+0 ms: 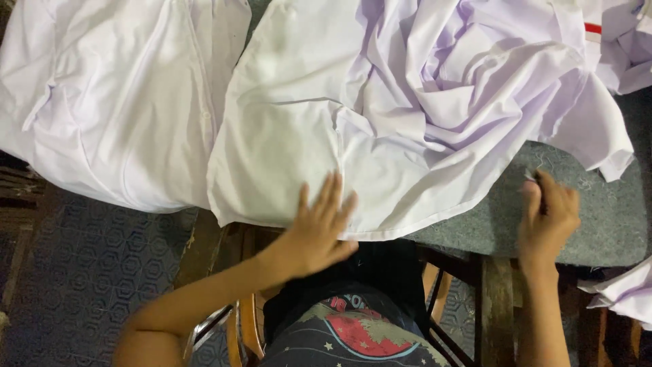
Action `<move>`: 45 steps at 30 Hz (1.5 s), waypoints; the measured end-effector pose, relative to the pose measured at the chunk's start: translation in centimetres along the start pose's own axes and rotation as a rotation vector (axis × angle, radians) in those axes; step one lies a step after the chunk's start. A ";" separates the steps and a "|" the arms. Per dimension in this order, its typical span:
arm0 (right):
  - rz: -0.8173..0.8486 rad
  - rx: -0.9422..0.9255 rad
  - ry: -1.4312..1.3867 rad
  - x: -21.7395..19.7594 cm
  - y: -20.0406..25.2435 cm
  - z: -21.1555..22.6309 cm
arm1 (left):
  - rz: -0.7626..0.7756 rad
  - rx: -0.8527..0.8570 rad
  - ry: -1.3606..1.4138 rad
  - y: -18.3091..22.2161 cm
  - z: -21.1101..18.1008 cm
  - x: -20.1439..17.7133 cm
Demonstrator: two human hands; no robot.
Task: Trimming loose threads from white shirts using scissors and then folding them neatly on a work table.
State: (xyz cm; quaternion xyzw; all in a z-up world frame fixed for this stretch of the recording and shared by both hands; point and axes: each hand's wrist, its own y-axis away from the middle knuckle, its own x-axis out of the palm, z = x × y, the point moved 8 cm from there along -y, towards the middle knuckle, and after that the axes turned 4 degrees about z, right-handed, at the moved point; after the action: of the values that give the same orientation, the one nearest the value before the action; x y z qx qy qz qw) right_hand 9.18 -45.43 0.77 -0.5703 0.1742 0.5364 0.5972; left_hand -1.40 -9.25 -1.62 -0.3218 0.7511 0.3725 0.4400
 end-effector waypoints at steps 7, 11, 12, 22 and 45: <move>0.008 0.022 0.097 -0.8 1.4 -1.9 | 0.675 0.486 0.592 3.9 -7.1 -0.2; 0.047 0.126 0.265 -0.2 1.3 -2.1 | -0.141 0.502 0.325 0.6 -3.6 -4.1; 0.046 0.122 0.262 -0.3 1.0 -1.5 | -0.373 0.423 0.147 0.2 -2.2 -5.0; 0.042 -0.033 -0.091 1.1 -2.1 7.8 | -0.207 0.170 0.049 -0.4 -3.0 -1.1; 0.346 0.357 -0.583 0.6 -1.4 3.8 | -0.546 -0.694 0.024 -1.0 24.7 -10.2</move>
State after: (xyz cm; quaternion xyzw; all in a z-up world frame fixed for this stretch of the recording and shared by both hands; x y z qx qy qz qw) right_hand 9.04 -41.53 2.08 -0.2430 0.1811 0.7303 0.6123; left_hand 13.95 12.63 -0.99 -0.6414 0.4742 0.4690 0.3793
